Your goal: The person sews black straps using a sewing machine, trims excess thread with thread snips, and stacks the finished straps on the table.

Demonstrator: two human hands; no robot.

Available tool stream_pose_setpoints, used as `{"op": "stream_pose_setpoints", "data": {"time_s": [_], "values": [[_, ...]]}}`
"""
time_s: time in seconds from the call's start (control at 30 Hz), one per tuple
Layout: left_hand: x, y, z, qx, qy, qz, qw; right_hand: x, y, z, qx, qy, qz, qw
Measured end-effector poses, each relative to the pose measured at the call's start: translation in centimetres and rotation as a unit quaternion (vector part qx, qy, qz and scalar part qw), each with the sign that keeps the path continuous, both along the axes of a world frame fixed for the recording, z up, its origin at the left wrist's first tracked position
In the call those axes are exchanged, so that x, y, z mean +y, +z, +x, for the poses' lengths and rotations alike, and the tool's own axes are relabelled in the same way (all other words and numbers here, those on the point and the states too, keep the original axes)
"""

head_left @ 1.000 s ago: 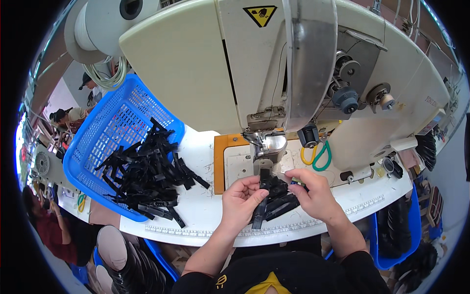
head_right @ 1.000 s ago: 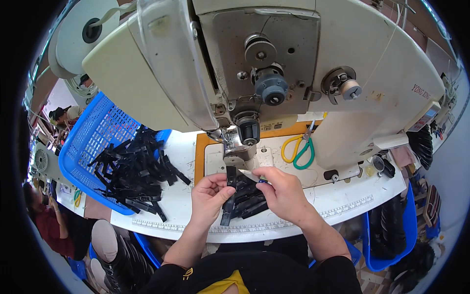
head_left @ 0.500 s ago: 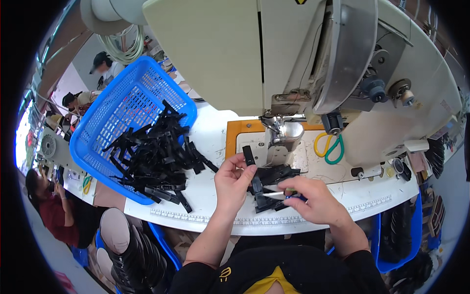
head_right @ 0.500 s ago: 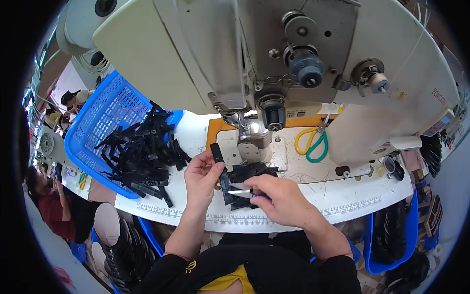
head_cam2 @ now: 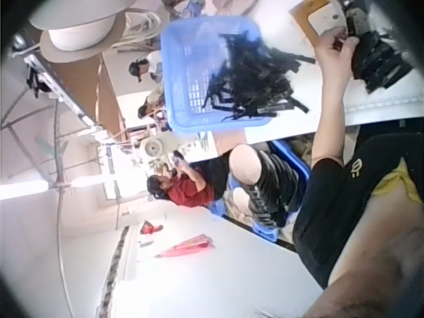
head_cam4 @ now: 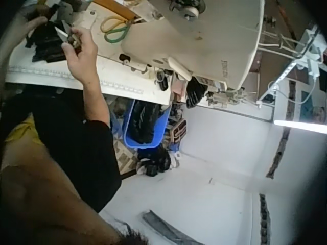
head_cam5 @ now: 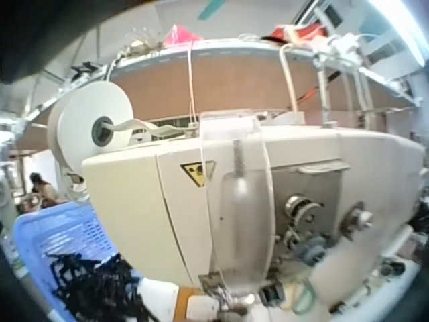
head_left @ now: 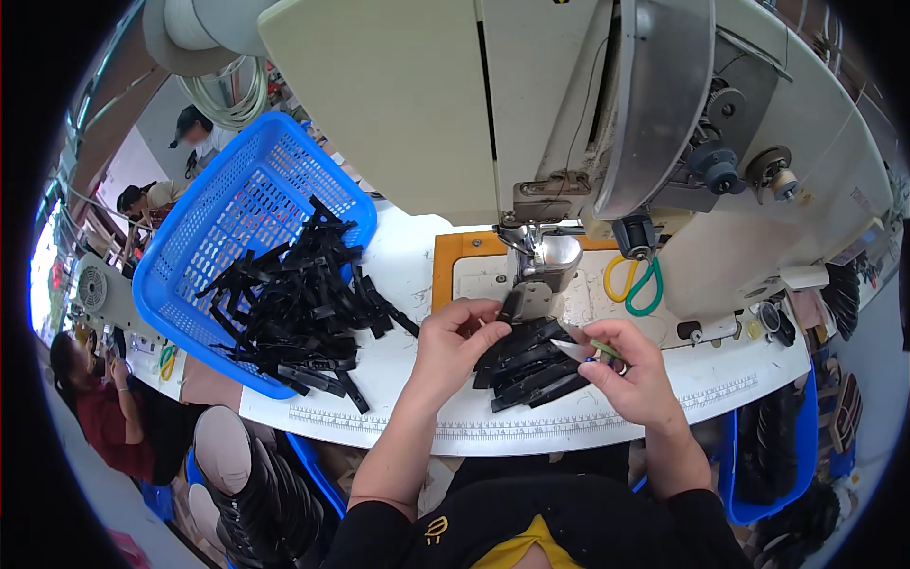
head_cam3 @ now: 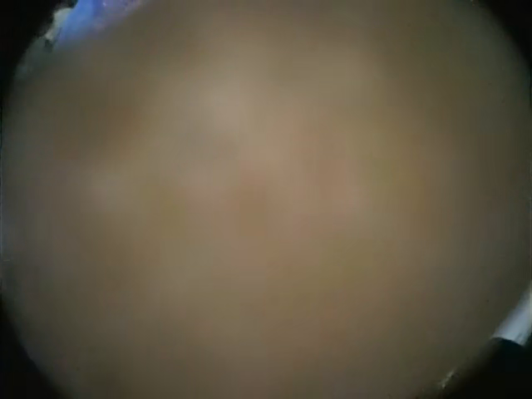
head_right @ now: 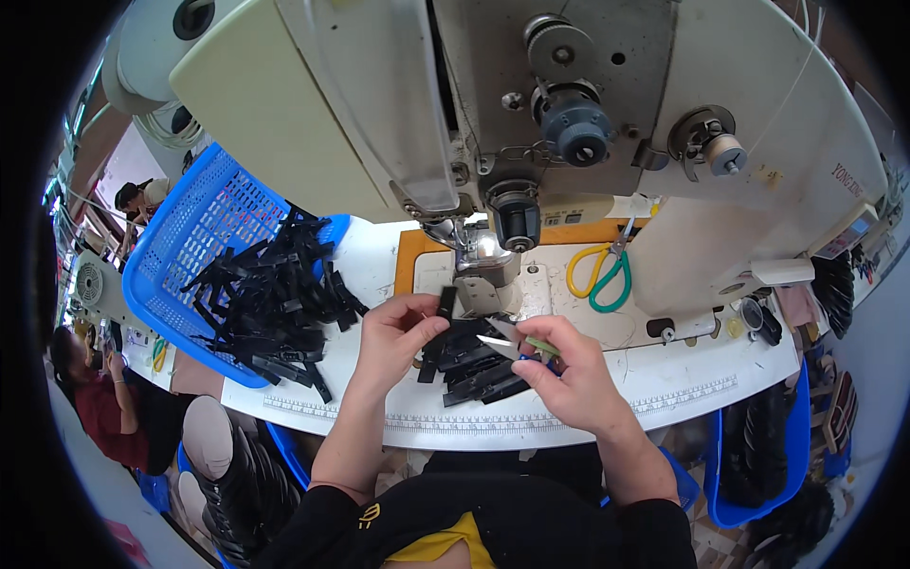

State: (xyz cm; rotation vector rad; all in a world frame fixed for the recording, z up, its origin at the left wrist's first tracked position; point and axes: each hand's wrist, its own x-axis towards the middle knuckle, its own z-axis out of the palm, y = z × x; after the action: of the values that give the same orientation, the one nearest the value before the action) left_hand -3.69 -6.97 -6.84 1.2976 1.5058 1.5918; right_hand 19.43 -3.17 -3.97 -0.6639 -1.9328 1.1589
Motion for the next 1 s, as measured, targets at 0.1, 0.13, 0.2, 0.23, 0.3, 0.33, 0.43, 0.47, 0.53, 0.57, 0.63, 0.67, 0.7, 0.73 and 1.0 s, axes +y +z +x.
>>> {"op": "stream_pose_setpoints", "data": {"time_s": [0.1,0.13,0.2,0.23,0.3,0.33,0.43,0.47,0.53,0.57,0.63,0.67,0.7,0.73,1.0], "values": [[0.2,0.7,-0.2,0.143,-0.043,0.02,0.989,0.9,-0.3,0.9,0.012,-0.012,-0.022,1.0],[0.3,0.3,-0.5,0.144,-0.04,0.02,0.989,1.0,-0.3,0.9,0.021,-0.033,-0.029,0.999],[0.1,-0.7,-1.8,0.021,0.027,0.03,0.999,0.9,-0.4,0.7,0.031,-0.045,-0.036,0.998],[-0.1,-1.4,-2.9,0.057,0.06,0.05,0.995,0.7,-0.3,0.7,0.026,-0.05,-0.031,0.998],[-1.0,-0.4,-4.9,0.19,0.131,0.019,0.973,0.4,-0.7,0.6,0.027,-0.069,-0.036,0.997],[-1.2,-0.6,-6.6,0.259,0.155,-0.02,0.953,0.1,-0.8,0.4,0.045,-0.087,-0.042,0.994],[-3.0,-1.7,-11.6,0.464,0.159,-0.08,0.868,-1.1,-0.7,-0.5,0.06,-0.098,-0.036,0.993],[-3.3,-1.8,-12.2,0.463,0.125,-0.128,0.868,-1.2,-0.6,-0.8,0.059,-0.097,-0.043,0.993],[-3.9,-3.2,-13.3,0.527,0.068,-0.149,0.834,-1.5,-0.7,-1.5,0.046,-0.099,-0.045,0.993],[-3.8,-3.6,-13.6,0.543,0.067,-0.15,0.823,-1.7,-0.7,-1.9,0.047,-0.095,-0.042,0.993],[-3.8,-4.0,-14.4,0.534,0.061,-0.144,0.831,-2.1,-0.7,-2.6,0.023,-0.074,-0.034,0.996],[-3.7,-3.9,-14.8,0.525,0.048,-0.137,0.839,-2.3,-0.6,-3.0,0.016,-0.075,-0.036,0.996],[-3.9,-3.9,-15.0,0.525,0.053,-0.134,0.839,-2.5,-0.5,-3.2,0.017,-0.072,-0.031,0.997],[-4.2,-3.9,-15.0,0.541,0.066,-0.108,0.832,-2.8,-0.4,-3.4,0.015,-0.059,-0.036,0.997],[-5.5,0.8,-12.7,0.47,0.169,0.091,0.862,-4.5,2.4,-7.4,-0.028,-0.013,0.159,0.987]]}}
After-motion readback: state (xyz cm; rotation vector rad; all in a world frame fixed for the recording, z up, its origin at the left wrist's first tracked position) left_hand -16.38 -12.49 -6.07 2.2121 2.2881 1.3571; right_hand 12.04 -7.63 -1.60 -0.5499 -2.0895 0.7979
